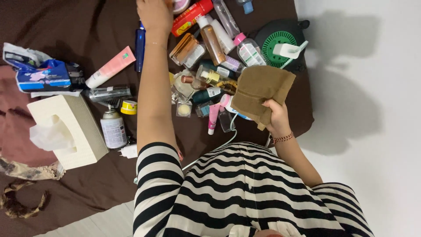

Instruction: The person is organizing a large collection of cosmetic products by picking them up from a bed, wiping some with a cloth, and arranging them inside a vanity cabinet.

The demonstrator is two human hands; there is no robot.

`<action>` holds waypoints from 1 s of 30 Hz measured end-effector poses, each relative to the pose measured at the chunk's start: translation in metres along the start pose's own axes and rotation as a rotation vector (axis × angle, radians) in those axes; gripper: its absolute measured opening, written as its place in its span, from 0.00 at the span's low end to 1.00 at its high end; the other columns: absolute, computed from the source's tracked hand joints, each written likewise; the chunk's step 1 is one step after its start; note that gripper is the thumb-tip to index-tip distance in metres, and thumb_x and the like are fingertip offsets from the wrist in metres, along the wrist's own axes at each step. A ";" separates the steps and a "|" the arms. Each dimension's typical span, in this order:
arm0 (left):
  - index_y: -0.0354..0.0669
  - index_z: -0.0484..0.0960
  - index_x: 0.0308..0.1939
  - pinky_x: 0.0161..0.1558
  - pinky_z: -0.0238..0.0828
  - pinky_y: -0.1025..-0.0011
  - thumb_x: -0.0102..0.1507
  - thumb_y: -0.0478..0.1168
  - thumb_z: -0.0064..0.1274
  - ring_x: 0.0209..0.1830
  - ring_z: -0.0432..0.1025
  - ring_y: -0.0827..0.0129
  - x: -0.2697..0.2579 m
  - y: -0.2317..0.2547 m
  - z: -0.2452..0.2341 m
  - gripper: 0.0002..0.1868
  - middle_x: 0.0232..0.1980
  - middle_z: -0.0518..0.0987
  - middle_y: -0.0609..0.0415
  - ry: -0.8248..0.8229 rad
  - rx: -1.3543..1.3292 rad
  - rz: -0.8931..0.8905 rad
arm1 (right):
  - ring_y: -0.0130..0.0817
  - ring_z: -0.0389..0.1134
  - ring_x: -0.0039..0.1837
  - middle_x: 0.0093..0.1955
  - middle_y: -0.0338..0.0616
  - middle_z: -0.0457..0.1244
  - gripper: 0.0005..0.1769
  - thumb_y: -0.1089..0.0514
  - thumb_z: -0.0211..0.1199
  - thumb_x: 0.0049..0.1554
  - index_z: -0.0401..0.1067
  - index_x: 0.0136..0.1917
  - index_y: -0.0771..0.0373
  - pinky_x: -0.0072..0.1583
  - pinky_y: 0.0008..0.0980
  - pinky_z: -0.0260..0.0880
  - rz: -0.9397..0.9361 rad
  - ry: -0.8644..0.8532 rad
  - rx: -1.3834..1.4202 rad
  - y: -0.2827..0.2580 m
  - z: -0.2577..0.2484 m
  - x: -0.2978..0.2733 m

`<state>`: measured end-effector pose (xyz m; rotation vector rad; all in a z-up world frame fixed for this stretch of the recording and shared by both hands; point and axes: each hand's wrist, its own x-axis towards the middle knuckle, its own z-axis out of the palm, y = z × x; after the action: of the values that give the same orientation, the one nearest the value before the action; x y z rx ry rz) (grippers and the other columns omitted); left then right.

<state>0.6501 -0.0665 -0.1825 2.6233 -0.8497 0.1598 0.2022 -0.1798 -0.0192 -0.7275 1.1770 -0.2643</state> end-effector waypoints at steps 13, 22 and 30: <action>0.26 0.64 0.69 0.76 0.55 0.49 0.73 0.50 0.38 0.74 0.62 0.41 -0.225 0.186 -0.205 0.30 0.70 0.67 0.28 -0.418 -1.182 -0.140 | 0.39 0.52 0.79 0.79 0.44 0.52 0.38 0.30 0.45 0.67 0.58 0.78 0.58 0.81 0.47 0.52 -0.665 -0.580 0.175 0.025 -0.007 0.002; 0.37 0.80 0.60 0.57 0.74 0.52 0.75 0.45 0.41 0.53 0.78 0.46 -0.318 0.222 -0.243 0.19 0.48 0.82 0.36 -0.356 -1.180 0.183 | 0.37 0.59 0.62 0.58 0.45 0.57 0.33 0.66 0.71 0.52 0.61 0.66 0.64 0.66 0.39 0.61 -1.190 -0.210 -0.266 -0.002 0.023 -0.087; 0.33 0.64 0.63 0.23 0.77 0.59 0.71 0.43 0.48 0.32 0.76 0.42 -0.427 0.235 -0.147 0.22 0.53 0.77 0.29 -0.962 -2.042 -0.512 | 0.32 0.65 0.57 0.54 0.41 0.63 0.24 0.59 0.71 0.59 0.65 0.65 0.60 0.60 0.36 0.67 -1.079 -0.151 -0.268 0.011 -0.032 -0.134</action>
<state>0.1676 0.0464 -0.0660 0.6728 -0.1104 -1.3552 0.1195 -0.1105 0.0677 -1.5566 0.5799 -0.9355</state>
